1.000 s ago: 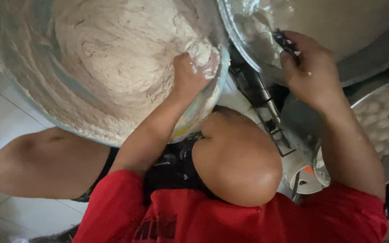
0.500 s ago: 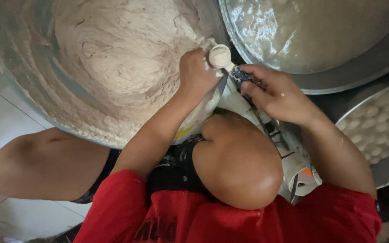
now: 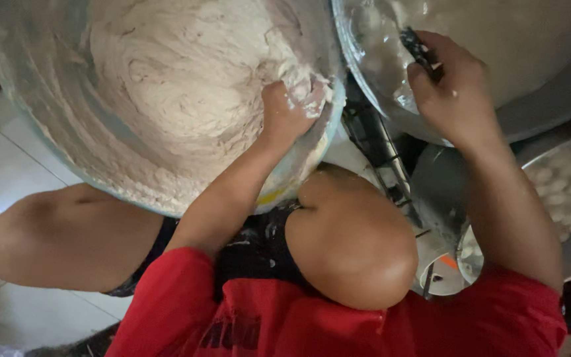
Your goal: The person scoops dough from a large mixing bowl using a small scoop and places the portions into a tray. The person repeats this process continuously, transferring dough from the bowl to the tray.
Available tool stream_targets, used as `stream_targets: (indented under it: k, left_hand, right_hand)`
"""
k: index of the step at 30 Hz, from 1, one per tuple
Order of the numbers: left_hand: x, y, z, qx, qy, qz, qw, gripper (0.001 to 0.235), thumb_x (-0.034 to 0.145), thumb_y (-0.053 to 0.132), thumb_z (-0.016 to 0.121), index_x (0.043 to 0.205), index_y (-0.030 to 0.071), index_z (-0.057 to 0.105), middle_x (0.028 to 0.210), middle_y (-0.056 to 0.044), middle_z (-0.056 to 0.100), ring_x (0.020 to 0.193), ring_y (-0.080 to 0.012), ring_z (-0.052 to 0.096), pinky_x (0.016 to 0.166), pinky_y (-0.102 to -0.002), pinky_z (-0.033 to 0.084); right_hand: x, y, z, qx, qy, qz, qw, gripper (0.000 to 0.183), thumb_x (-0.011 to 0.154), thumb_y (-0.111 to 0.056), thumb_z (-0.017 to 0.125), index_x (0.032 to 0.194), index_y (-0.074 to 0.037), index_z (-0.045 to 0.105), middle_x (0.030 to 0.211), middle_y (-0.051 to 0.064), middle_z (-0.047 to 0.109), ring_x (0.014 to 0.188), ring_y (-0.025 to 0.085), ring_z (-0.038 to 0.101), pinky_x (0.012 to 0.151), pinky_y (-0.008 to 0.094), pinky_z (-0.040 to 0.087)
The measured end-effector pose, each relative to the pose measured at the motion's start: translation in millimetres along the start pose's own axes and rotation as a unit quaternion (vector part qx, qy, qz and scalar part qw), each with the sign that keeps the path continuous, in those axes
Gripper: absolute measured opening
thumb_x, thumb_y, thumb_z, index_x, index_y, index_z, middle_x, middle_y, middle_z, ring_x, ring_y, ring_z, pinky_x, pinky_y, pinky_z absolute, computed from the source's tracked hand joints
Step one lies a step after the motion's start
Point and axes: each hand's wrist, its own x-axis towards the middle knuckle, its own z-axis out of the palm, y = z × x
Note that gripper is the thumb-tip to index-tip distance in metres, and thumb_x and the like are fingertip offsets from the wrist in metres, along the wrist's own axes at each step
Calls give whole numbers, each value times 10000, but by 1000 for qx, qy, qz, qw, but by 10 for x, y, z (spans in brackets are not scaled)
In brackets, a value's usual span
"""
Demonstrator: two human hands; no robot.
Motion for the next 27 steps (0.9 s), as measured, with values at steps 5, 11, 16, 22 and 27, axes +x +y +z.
stream_targets:
  k: [5, 11, 16, 22, 27]
  left_hand:
    - [45, 139, 22, -20, 52, -10, 998, 189, 847, 165, 799, 775, 55, 664, 694, -120, 676, 609, -342, 674, 583, -409, 529]
    - [95, 149, -36, -51, -49, -22, 997, 131, 782, 123, 810, 858, 61, 722, 766, -153, 724, 720, -328, 753, 658, -390, 582]
    - [210, -48, 6, 52, -70, -46, 995, 303, 690, 176, 848, 870, -9, 688, 803, -233, 707, 789, -424, 703, 710, -474, 552]
    - [1062, -686, -444, 210, -6, -32, 977, 425, 728, 336, 866, 805, -36, 677, 779, -259, 695, 743, -466, 683, 647, -529, 515]
    - [928, -862, -312, 197, 18, -23, 980, 467, 806, 437, 823, 744, -3, 677, 762, -241, 691, 740, -445, 681, 677, -520, 530]
  right_hand:
    - [-294, -375, 64, 63, -83, -5, 995, 403, 1043, -140, 656, 1419, -6, 601, 1065, 192, 736, 856, 213, 697, 761, 339, 557]
    - [-306, -645, 202, 89, -132, -32, 987, 446, 1011, -132, 642, 1429, 2, 560, 1043, 173, 717, 734, 193, 681, 673, 337, 541]
    - [-142, -480, 165, 195, -239, 131, 942, 424, 1014, -161, 622, 1424, -60, 581, 826, 103, 691, 542, 119, 532, 474, 302, 434]
    - [206, 18, 38, 273, -128, 37, 953, 415, 1048, -82, 586, 1458, -35, 547, 974, 59, 682, 601, 75, 564, 448, 247, 421]
    - [664, 546, 25, 12, 100, -10, 995, 448, 1012, -17, 640, 1453, 18, 572, 1039, 193, 709, 805, 242, 694, 612, 348, 511]
